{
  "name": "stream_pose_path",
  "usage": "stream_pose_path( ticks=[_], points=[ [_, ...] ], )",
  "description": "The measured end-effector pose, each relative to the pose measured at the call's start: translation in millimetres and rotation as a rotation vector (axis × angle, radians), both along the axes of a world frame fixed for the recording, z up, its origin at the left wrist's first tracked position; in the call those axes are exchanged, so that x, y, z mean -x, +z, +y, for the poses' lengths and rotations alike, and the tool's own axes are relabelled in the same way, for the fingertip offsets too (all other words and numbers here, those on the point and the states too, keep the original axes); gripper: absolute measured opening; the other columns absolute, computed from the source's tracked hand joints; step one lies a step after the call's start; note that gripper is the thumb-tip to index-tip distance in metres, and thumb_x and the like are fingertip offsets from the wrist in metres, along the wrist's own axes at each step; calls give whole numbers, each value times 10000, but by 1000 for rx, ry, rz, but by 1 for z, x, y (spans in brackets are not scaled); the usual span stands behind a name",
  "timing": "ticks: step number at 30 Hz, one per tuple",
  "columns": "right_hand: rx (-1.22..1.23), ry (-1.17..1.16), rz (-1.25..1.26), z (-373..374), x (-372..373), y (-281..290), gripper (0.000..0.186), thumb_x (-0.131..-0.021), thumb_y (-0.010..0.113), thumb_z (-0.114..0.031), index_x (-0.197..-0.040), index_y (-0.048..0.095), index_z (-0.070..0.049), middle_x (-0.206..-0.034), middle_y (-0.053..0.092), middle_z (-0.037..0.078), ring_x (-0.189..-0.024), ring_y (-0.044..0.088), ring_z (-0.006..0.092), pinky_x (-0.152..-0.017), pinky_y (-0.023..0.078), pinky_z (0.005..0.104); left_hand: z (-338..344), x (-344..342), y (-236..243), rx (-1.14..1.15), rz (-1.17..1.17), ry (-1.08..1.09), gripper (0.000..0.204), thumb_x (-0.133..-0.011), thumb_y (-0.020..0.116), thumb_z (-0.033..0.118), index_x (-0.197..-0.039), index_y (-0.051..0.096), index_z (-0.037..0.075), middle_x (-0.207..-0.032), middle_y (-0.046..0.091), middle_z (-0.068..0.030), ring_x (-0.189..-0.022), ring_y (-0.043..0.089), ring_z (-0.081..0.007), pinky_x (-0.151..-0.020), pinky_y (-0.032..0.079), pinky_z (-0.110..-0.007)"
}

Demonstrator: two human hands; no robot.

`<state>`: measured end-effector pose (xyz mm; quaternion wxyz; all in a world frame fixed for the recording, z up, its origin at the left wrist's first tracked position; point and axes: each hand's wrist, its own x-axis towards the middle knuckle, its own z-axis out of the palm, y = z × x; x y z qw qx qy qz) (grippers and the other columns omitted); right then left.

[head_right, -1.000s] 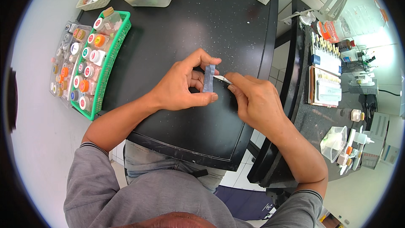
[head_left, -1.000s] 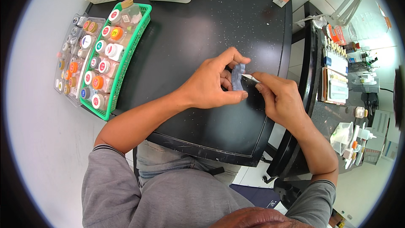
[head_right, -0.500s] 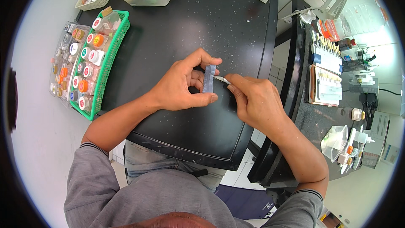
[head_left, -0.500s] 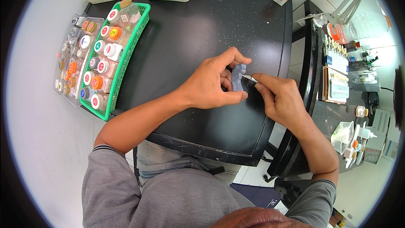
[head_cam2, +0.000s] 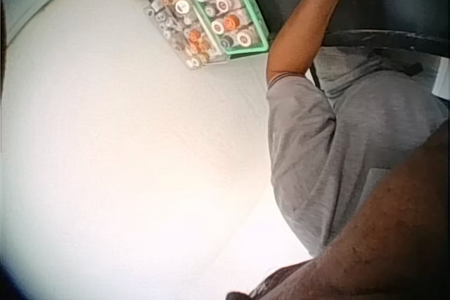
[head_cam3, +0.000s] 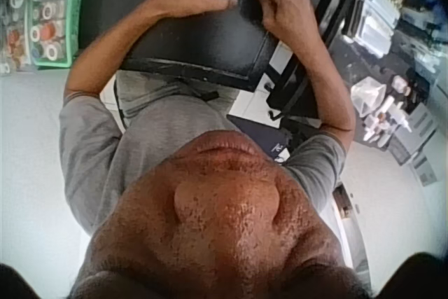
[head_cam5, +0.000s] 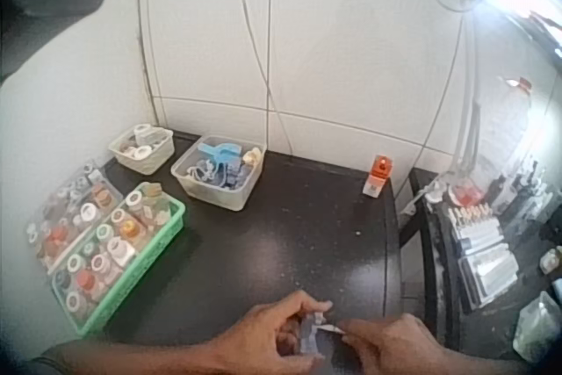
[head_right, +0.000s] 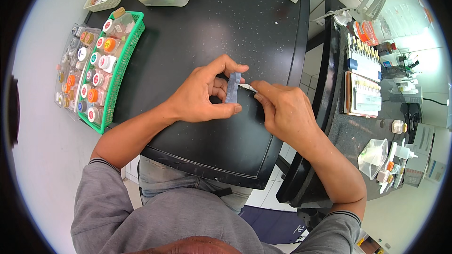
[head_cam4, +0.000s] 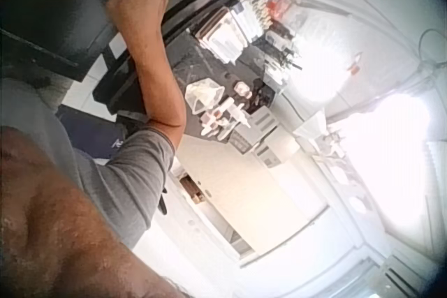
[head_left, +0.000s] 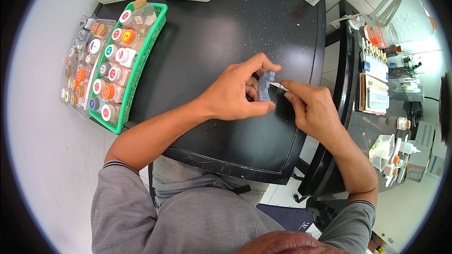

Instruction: The person trims a dental mold by hand using a small blade.

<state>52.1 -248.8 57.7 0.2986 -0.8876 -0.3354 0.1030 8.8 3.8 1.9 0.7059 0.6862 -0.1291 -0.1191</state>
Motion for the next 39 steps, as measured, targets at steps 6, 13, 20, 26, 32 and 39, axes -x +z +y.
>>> stream_pose_path(
  ticks=[6,13,20,26,32,39],
  points=[
    [-15,-2,-28,0,-1,2,247,-1022,751,-49,-1266,778,-74,-852,754,179,-763,747,414,-676,559,486,0,0,7,-14,69,14,751,-871,921,70,-1521,552,-4,-1302,643,-172,-1011,740,-141,-866,662,-292],
    [28,21,1,1,0,4,198,-1037,741,-75,-1232,774,-59,-814,744,189,-705,727,430,-658,554,492,-2,0,6,-3,52,16,747,-868,930,86,-1507,554,-5,-1301,647,-185,-1014,743,-146,-864,669,-296],
    [16,26,22,2,1,2,192,-1041,736,-72,-1227,772,-41,-813,742,205,-708,725,442,-664,556,492,-2,1,5,-13,19,13,747,-864,936,86,-1498,554,-12,-1292,655,-195,-1001,739,-135,-831,667,-280],
    [41,26,36,2,1,6,193,-1039,735,-66,-1227,774,-39,-815,745,212,-711,729,443,-665,557,492,-2,0,5,-18,5,10,751,-861,941,80,-1498,554,-13,-1294,655,-199,-967,740,-129,-815,666,-274],
    [41,22,48,2,1,5,189,-1039,732,-62,-1220,777,-33,-797,736,219,-697,722,449,-661,556,488,-2,1,4,-26,-2,10,746,-862,940,77,-1497,560,-14,-1298,652,-207,-960,743,-132,-802,663,-270],
    [29,25,56,1,1,4,210,-1030,737,-46,-1235,779,-27,-806,737,233,-714,729,453,-670,560,492,-3,1,1,-17,-21,4,749,-870,938,66,-1511,558,-7,-1310,650,-211,-964,741,-132,-806,661,-271]
  ],
)
